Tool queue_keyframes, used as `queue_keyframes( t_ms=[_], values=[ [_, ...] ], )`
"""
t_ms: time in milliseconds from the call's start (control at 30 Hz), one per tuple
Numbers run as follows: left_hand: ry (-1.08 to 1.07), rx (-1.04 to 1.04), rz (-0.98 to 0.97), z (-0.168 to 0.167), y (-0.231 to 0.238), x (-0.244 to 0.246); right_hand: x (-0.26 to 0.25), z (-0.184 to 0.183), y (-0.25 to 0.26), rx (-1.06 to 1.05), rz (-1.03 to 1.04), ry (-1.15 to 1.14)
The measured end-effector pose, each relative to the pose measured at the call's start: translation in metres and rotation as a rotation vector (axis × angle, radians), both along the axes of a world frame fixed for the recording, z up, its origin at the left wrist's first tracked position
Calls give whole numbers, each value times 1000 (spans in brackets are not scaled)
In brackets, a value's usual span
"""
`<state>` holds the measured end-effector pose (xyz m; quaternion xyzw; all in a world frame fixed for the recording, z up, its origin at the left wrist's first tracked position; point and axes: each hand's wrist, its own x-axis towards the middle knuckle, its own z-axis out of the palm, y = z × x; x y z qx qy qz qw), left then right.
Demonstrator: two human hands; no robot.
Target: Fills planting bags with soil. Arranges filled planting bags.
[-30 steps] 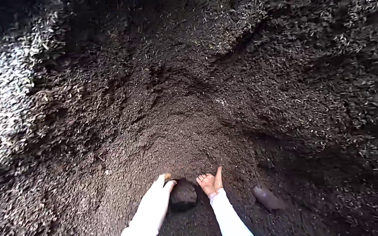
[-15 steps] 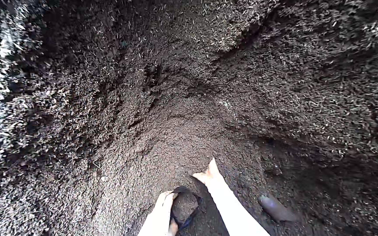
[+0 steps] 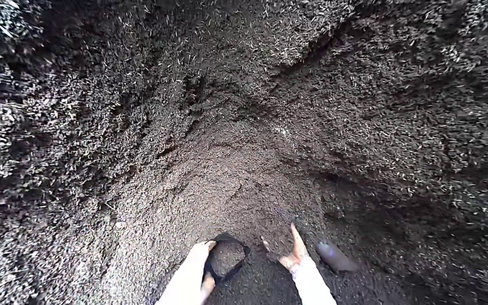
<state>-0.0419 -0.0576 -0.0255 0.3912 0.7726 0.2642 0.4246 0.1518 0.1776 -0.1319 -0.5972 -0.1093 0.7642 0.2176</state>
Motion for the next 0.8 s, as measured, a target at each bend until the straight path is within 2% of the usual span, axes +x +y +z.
queue_keyframes(
  t_ms=[67,133,367,567,667,733,800],
  values=[
    [-10,19,-10,1,2,2,-5,-11,5,5,-154,73],
    [-6,54,-15,2,4,4,-21,-21,11,2,-223,154],
    [-22,94,-23,3,3,5,-67,-37,44,97,-59,364],
    [-62,64,6,-2,8,5,-93,-31,39,198,-179,294],
    [-97,63,-7,-5,13,11,-91,-31,37,157,-195,286],
    [-104,60,-2,-2,16,8,-85,-29,34,205,-137,343],
    [-124,23,8,3,21,3,-78,-9,29,244,-65,387]
  ],
)
